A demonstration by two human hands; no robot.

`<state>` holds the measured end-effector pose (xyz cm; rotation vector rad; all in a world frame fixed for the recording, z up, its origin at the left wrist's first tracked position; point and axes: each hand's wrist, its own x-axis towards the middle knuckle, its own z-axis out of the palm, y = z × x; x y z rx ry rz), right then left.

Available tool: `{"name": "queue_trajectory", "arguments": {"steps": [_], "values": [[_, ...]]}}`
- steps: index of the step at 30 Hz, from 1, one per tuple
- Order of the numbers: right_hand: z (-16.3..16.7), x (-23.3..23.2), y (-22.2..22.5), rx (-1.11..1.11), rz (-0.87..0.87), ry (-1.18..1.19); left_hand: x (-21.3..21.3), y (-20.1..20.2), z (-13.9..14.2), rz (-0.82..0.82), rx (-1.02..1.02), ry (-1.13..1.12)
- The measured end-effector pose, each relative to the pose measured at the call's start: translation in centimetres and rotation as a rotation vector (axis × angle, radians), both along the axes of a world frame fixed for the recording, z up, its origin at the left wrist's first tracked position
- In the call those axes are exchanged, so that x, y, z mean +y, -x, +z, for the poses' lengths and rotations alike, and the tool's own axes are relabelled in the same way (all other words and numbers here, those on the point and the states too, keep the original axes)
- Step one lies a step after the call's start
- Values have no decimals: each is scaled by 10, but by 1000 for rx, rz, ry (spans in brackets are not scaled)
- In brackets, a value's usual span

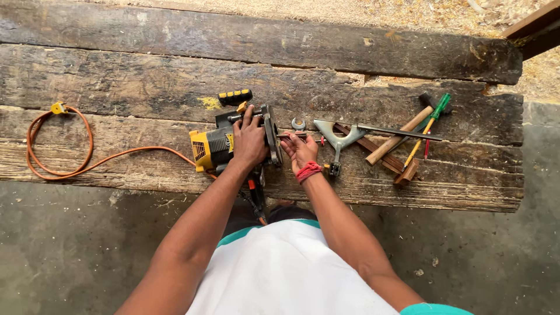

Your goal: The person adjusts a router on a wooden workbench, using a wrench to tighten or loosen parts of the tool. They then carry a wooden board to the floor, sit down, and use a marking gauge to scribe lines along the edge of the board, repositioning the board as they work.

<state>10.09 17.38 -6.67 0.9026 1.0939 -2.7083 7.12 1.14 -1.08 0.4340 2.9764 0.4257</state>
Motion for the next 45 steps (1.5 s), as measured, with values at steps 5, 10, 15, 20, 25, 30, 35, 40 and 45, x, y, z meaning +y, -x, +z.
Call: {"name": "queue_trajectory", "arguments": {"steps": [5,10,15,20,25,30,35,40,45], "values": [[4,3,9,25,78,-40,0,-1,2,1,-42,33],[3,8,10,27,134,-41,-1,-2,-1,-5,24,-37],[1,12,13,37,216,-69,-2,-1,-2,-7,33,10],[0,7,16,46,267,-120,-1,-1,4,-7,19,19],[1,2,19,-2,320,-151,-1,1,8,5,-15,-23],[1,2,21,4,343,-143,-1,3,5,16,-45,17],[7,3,23,0,363,-135,0,3,1,13,-79,42],[20,9,28,-24,459,-80,-4,6,-6,-44,-51,65],[19,18,38,-66,552,-177,-9,9,-18,-91,-84,62]]}}
